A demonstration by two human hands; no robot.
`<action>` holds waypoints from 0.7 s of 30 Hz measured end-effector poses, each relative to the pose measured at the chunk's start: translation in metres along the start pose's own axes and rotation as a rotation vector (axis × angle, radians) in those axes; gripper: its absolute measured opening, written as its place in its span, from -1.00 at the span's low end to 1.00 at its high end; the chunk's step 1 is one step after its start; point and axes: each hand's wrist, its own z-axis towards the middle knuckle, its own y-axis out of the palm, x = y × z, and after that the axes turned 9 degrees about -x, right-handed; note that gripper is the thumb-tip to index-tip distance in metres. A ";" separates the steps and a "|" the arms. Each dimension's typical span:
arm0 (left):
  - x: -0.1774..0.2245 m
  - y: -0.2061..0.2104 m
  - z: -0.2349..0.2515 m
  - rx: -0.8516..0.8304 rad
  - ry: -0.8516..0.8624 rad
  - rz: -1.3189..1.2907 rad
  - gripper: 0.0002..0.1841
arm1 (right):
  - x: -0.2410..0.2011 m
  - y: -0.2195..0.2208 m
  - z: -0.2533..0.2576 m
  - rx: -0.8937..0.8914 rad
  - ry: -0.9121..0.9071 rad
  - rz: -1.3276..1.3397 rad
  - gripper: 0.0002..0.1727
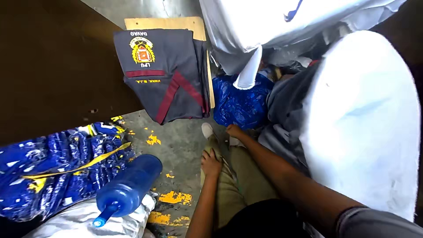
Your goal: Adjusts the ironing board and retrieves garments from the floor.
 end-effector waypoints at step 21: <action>-0.013 0.023 0.105 0.680 0.335 0.035 -0.33 | 0.032 -0.133 0.324 0.541 0.346 -0.316 -0.52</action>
